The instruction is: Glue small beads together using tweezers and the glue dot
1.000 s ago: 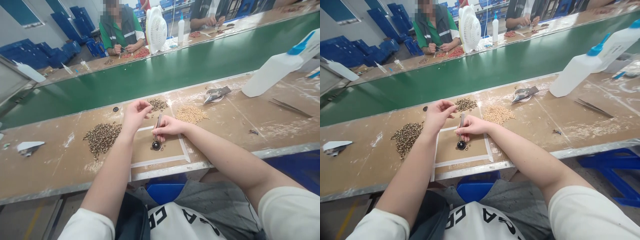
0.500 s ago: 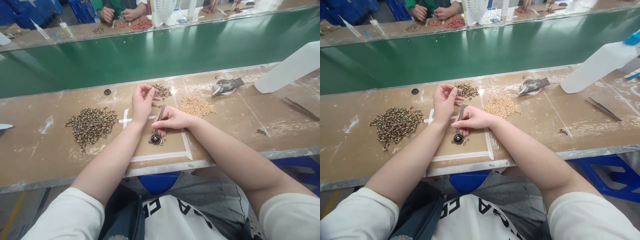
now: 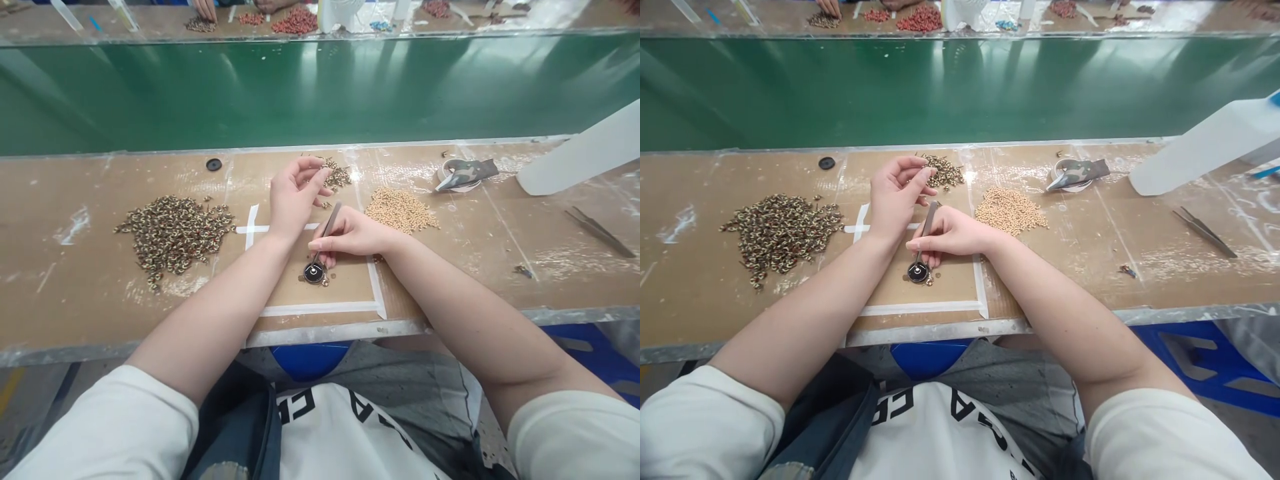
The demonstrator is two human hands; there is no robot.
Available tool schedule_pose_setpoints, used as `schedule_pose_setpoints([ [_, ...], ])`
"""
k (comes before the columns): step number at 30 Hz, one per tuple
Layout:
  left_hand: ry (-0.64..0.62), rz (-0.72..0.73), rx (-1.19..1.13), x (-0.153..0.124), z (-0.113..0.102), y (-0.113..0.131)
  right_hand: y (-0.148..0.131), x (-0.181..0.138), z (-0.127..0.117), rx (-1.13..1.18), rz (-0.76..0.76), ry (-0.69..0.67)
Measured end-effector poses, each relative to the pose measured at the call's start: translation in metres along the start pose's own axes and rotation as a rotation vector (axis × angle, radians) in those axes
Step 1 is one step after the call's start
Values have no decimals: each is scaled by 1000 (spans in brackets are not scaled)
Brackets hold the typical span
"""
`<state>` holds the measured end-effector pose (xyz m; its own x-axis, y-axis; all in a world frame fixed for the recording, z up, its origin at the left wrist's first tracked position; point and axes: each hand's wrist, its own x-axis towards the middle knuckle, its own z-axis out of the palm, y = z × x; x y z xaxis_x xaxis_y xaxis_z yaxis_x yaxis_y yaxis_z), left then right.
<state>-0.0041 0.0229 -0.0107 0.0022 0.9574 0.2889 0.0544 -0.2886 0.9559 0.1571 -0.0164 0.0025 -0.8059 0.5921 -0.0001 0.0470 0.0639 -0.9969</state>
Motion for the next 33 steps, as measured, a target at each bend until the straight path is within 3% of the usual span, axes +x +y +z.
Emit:
schedule_pose_setpoints([
  [22, 1, 17, 16, -1, -1, -2, -3, -2, -1, 62, -6, 15],
  [25, -18, -18, -3, -2, -1, 1, -3, -4, -10, 144, -75, 173],
  [29, -35, -94, -49, -4, 0, 5, -3, -5, -29, 204, -222, 527],
  [33, -57, -128, -55, -6, 0, 9, -3, -4, -41, 120, -216, 854],
])
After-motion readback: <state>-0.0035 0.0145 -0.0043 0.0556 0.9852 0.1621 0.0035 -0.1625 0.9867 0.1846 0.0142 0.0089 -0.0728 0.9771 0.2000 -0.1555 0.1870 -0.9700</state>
